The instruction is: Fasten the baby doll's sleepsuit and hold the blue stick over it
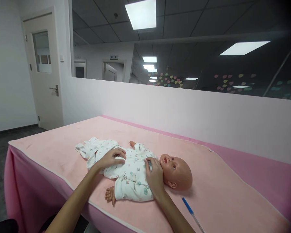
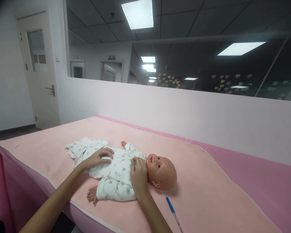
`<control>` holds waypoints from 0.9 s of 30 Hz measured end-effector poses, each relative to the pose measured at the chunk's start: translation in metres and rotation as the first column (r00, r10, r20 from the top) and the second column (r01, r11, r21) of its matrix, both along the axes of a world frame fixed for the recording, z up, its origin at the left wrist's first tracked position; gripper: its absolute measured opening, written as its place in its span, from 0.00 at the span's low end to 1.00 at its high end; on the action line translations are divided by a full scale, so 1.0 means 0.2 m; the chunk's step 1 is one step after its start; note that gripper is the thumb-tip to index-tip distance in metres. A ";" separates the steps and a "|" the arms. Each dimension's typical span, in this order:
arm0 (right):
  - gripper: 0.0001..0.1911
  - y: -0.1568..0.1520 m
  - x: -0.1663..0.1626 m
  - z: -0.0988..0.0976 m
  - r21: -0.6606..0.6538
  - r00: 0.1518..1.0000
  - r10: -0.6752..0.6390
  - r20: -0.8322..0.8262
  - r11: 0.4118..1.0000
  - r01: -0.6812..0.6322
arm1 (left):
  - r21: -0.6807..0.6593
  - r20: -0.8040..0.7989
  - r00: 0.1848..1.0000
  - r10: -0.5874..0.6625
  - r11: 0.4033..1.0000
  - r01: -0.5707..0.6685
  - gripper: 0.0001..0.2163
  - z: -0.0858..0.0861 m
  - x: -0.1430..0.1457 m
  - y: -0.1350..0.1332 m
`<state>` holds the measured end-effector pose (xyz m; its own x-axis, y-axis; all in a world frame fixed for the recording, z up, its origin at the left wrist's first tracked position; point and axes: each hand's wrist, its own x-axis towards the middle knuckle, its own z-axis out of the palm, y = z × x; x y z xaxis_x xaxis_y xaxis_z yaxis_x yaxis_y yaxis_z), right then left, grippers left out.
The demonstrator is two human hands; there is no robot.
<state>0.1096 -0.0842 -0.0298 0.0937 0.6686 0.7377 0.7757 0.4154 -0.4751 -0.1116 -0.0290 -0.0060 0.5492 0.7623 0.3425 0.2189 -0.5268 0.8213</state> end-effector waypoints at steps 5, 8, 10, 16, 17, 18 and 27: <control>0.09 0.01 0.00 0.00 0.039 0.999 -0.009 -0.042 0.999 0.011 | -0.015 0.024 1.000 0.000 1.000 0.000 0.07 -0.01 0.00 0.00; 0.08 0.02 0.01 0.00 0.044 0.997 -0.020 -0.072 0.999 0.023 | -0.021 0.054 0.999 -0.003 1.000 0.004 0.06 -0.02 0.00 0.01; 0.07 0.02 0.01 0.00 0.053 0.995 -0.034 -0.093 0.998 0.039 | -0.030 0.067 0.998 -0.001 1.000 0.003 0.06 -0.02 0.01 0.01; 0.07 0.01 0.02 -0.02 0.127 0.994 -0.108 -0.029 0.986 0.111 | -0.048 0.098 0.995 0.013 0.999 -0.009 0.08 -0.03 0.01 0.02; 0.07 0.01 0.02 -0.02 0.132 0.993 -0.117 -0.004 0.984 0.117 | -0.047 0.101 0.995 0.012 0.999 -0.007 0.08 -0.03 0.01 0.02; 0.08 0.01 0.02 -0.03 0.138 0.992 -0.125 0.025 0.983 0.120 | -0.048 0.102 0.995 0.011 0.999 -0.006 0.09 -0.03 0.00 0.02; 0.11 -0.14 -0.02 0.04 0.240 0.906 -0.212 0.367 0.962 0.128 | -0.056 0.128 0.992 0.011 0.998 -0.004 0.10 -0.05 0.00 0.04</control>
